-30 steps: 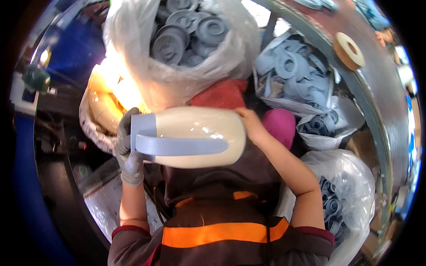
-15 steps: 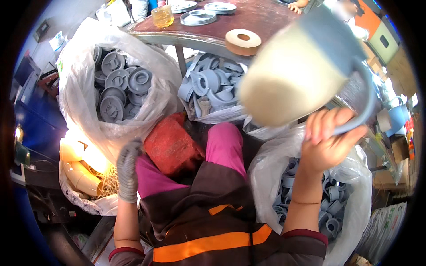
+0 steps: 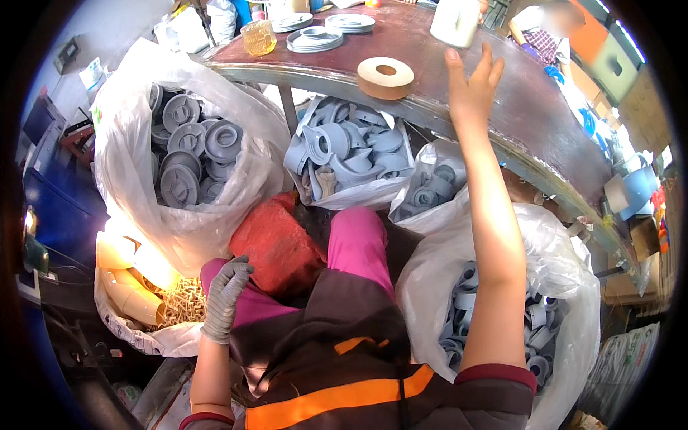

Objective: The person assembles plastic pitchers by hand, inserting gray gaskets and snapping on blue lids to white pitcher bodies while sitting on the floor among bags of components.

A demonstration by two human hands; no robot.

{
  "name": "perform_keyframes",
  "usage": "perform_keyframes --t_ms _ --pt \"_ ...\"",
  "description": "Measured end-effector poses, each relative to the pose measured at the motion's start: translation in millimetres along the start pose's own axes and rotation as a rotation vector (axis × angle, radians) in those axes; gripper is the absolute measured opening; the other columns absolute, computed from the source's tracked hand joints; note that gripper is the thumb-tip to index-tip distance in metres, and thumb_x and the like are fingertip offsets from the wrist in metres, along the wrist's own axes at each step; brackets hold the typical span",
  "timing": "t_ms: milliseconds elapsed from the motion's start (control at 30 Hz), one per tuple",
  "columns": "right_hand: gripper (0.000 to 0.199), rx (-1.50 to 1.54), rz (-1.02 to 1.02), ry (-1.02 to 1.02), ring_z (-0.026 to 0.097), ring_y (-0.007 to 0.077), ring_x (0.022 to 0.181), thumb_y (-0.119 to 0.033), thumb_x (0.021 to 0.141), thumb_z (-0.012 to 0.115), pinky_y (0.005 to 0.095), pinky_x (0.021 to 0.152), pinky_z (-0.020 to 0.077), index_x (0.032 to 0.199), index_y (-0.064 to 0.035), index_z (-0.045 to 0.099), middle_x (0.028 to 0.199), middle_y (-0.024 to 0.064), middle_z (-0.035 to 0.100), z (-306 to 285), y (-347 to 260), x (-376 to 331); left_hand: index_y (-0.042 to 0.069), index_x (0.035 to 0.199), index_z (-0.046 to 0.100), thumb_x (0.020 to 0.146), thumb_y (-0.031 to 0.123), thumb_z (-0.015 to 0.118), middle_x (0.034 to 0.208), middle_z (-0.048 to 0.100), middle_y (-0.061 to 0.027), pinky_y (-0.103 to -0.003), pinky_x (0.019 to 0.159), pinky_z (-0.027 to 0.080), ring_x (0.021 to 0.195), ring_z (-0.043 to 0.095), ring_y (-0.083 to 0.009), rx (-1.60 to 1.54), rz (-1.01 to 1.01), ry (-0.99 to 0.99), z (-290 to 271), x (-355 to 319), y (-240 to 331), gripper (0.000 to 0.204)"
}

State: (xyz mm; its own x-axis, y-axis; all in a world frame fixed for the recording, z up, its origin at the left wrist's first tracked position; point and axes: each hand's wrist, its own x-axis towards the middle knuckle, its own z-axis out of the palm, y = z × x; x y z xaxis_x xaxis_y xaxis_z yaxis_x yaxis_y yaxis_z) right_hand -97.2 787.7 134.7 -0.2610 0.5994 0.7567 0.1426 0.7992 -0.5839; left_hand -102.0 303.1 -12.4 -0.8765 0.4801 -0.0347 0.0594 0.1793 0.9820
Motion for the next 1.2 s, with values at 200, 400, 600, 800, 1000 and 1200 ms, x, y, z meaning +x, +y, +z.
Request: perform_keyframes --t_ms 200,400,600,800,1000,1200 --pt "0.091 0.037 -0.035 -0.054 0.007 0.0487 0.138 -0.062 0.082 0.054 0.0519 0.111 0.0126 0.146 -0.0068 0.02 0.149 0.0325 0.0 16 -24 -7 0.0 0.098 0.065 0.09 0.013 0.055 0.11 0.06 -0.0116 -0.032 0.098 0.037 0.115 0.049 -0.0202 -0.101 -0.024 0.085 -12 -8 -3 0.018" --pt "0.039 0.401 0.246 -0.368 0.059 0.0146 0.073 -0.041 0.092 0.052 0.0274 0.062 0.0438 0.1 -0.0039 0.064 0.089 0.0105 0.063 19 -31 -19 0.0 0.1 0.065 0.091 0.015 0.055 0.111 0.059 -0.0098 -0.029 0.094 0.039 0.106 0.052 -0.0159 -0.132 -0.023 0.155 -18 -15 -17 0.02" --pt "0.032 0.517 0.048 -0.618 0.047 0.0085 0.058 -0.023 0.093 0.053 0.0263 0.055 0.0378 0.069 -0.0021 0.059 0.063 0.0021 0.054 48 -48 -128 -0.001 0.101 0.065 0.091 0.017 0.056 0.111 0.06 -0.0074 -0.027 0.092 0.04 0.102 0.053 -0.014 -0.167 -0.065 0.235 -17 -18 -25 0.022" --pt "0.032 0.352 -0.139 -0.939 0.056 0.0186 0.062 -0.026 0.094 0.05 0.0347 0.06 0.0441 0.075 -0.0028 0.06 0.067 0.0103 0.058 92 -52 -240 -0.002 0.109 0.063 0.092 0.021 0.054 0.111 0.06 -0.0087 -0.029 0.091 0.042 0.102 0.055 -0.0163 -0.292 -0.186 0.432 -46 -46 -44 0.03" --pt "0.029 0.543 -0.333 -1.006 0.061 0.0231 0.085 -0.019 0.096 0.044 0.0339 0.078 0.0463 0.093 -0.0003 0.065 0.091 0.0108 0.066 124 13 -311 -0.001 0.107 0.062 0.093 0.025 0.045 0.103 0.061 -0.017 -0.036 0.084 0.046 0.098 0.058 -0.0273 0.147 -0.004 0.59 -75 -80 -70 0.034" --pt "0.031 0.499 -0.041 -1.141 0.038 0.0047 0.056 -0.023 0.099 0.045 0.0219 0.051 0.0297 0.077 -0.0036 0.056 0.063 -0.003 0.044 121 -12 -330 0.007 0.094 0.064 0.082 0.017 0.062 0.094 0.063 -0.0143 -0.037 0.077 0.048 0.088 0.06 -0.0272 0.361 -0.326 1.039 -148 -171 -127 0.016"
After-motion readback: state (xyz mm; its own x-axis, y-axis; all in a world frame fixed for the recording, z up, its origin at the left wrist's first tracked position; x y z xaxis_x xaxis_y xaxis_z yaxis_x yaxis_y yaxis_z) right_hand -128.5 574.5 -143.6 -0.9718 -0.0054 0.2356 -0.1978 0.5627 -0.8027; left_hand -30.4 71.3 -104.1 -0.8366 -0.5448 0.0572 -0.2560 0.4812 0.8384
